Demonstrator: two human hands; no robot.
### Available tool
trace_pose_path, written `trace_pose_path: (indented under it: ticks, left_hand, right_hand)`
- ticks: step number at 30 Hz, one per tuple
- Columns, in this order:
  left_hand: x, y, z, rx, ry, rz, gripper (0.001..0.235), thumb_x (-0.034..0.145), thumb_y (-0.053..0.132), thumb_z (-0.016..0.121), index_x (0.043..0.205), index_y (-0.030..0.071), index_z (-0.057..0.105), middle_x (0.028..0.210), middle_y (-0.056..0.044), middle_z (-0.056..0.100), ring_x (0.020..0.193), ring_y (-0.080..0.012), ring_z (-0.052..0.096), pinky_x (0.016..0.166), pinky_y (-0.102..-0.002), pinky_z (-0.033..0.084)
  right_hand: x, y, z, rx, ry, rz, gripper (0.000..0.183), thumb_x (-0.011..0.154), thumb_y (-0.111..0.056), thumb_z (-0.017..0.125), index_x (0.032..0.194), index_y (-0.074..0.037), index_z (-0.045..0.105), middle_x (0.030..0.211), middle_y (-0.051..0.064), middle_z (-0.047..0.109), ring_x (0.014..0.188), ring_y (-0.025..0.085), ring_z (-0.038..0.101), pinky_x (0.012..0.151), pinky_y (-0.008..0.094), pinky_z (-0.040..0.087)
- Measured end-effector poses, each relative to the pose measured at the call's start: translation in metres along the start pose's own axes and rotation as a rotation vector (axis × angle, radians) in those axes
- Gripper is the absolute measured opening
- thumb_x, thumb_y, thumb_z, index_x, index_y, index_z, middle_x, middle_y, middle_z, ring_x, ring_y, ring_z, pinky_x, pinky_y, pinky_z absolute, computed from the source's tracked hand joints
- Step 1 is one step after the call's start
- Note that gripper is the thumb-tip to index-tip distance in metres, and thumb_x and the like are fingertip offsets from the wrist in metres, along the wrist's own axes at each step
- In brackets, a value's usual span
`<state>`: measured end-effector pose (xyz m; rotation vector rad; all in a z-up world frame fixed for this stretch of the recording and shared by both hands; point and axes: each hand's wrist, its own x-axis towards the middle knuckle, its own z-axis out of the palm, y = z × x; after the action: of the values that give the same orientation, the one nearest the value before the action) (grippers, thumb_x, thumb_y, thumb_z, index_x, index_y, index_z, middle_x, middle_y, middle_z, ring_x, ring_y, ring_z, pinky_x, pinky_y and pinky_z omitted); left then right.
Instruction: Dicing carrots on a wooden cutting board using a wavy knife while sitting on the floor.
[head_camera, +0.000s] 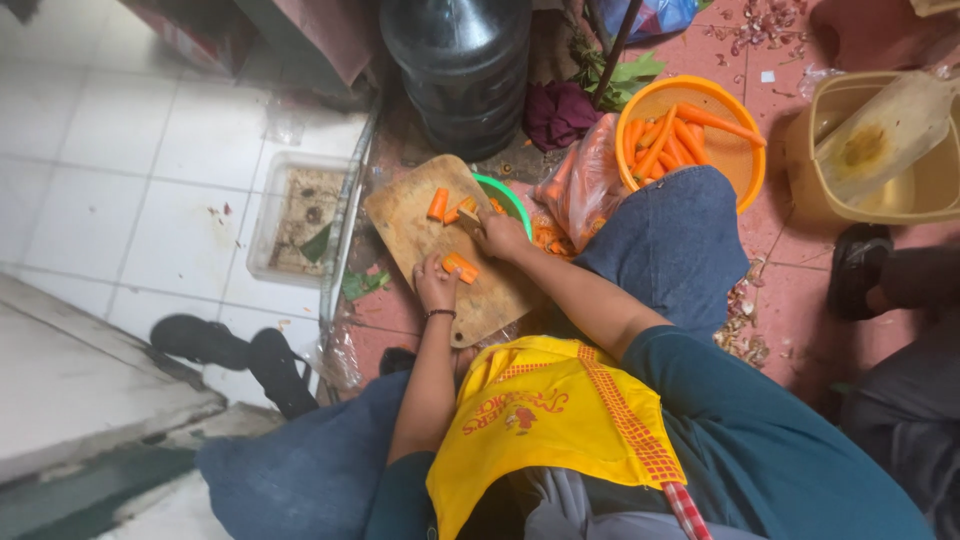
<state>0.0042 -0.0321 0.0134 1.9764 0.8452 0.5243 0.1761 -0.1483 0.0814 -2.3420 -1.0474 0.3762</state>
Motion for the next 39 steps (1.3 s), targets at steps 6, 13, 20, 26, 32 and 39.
trace_pose_path:
  ticks: [6, 13, 20, 26, 32, 39]
  left_hand:
    - [-0.01, 0.012, 0.001, 0.105, 0.113, 0.043, 0.051, 0.07, 0.001, 0.087, 0.117, 0.015, 0.073, 0.099, -0.012, 0.059, 0.081, -0.0284, 0.061, 0.08, -0.04, 0.055]
    - [-0.009, 0.03, 0.007, 0.039, 0.232, 0.088, 0.043, 0.07, 0.001, 0.086, 0.109, 0.014, 0.071, 0.102, -0.013, 0.058, 0.085, -0.03, 0.061, 0.078, -0.039, 0.053]
    - [-0.001, 0.039, 0.014, 0.001, 0.194, -0.104, 0.039, 0.076, -0.003, 0.08, 0.108, 0.016, 0.069, 0.104, -0.012, 0.057, 0.087, -0.0311, 0.065, 0.076, -0.04, 0.054]
    - [-0.001, 0.04, 0.011, 0.095, 0.154, -0.125, 0.042, 0.078, -0.004, 0.075, 0.113, 0.015, 0.064, 0.112, -0.016, 0.057, 0.097, -0.04, 0.063, 0.079, -0.046, 0.054]
    - [0.0, 0.044, 0.008, 0.129, 0.098, -0.185, 0.046, 0.076, -0.005, 0.072, 0.118, 0.011, 0.06, 0.121, -0.021, 0.055, 0.1, -0.0452, 0.061, 0.079, -0.049, 0.053]
    - [-0.002, 0.041, 0.012, 0.107, 0.15, -0.163, 0.037, 0.081, 0.0, 0.075, 0.113, 0.013, 0.063, 0.121, -0.023, 0.055, 0.1, -0.0446, 0.062, 0.08, -0.048, 0.054]
  right_hand:
    - [-0.005, 0.004, 0.018, -0.246, -0.209, -0.074, 0.025, 0.094, -0.022, 0.057, 0.112, -0.004, 0.058, 0.087, 0.026, 0.071, 0.081, 0.047, 0.071, 0.071, 0.057, 0.056]
    - [-0.012, -0.015, 0.003, -0.08, -0.06, -0.127, 0.031, 0.094, -0.02, 0.065, 0.109, 0.003, 0.051, 0.079, 0.031, 0.068, 0.073, 0.052, 0.067, 0.065, 0.059, 0.053]
    - [-0.004, -0.048, -0.013, -0.147, -0.135, -0.197, 0.026, 0.102, -0.022, 0.064, 0.105, -0.001, 0.05, 0.074, 0.029, 0.066, 0.073, 0.051, 0.066, 0.064, 0.06, 0.051]
    - [0.011, -0.062, -0.014, -0.233, -0.224, -0.277, 0.021, 0.098, -0.014, 0.062, 0.106, 0.0, 0.05, 0.076, 0.028, 0.067, 0.074, 0.049, 0.067, 0.068, 0.058, 0.052]
    - [0.034, -0.08, -0.007, -0.332, -0.42, -0.221, 0.033, 0.081, -0.014, 0.07, 0.104, 0.002, 0.053, 0.077, 0.028, 0.068, 0.074, 0.048, 0.068, 0.065, 0.056, 0.054]
    - [-0.01, -0.055, 0.011, -0.275, 0.008, -0.347, 0.026, 0.086, -0.013, 0.069, 0.102, 0.0, 0.052, 0.08, 0.028, 0.067, 0.072, 0.047, 0.068, 0.064, 0.053, 0.055]
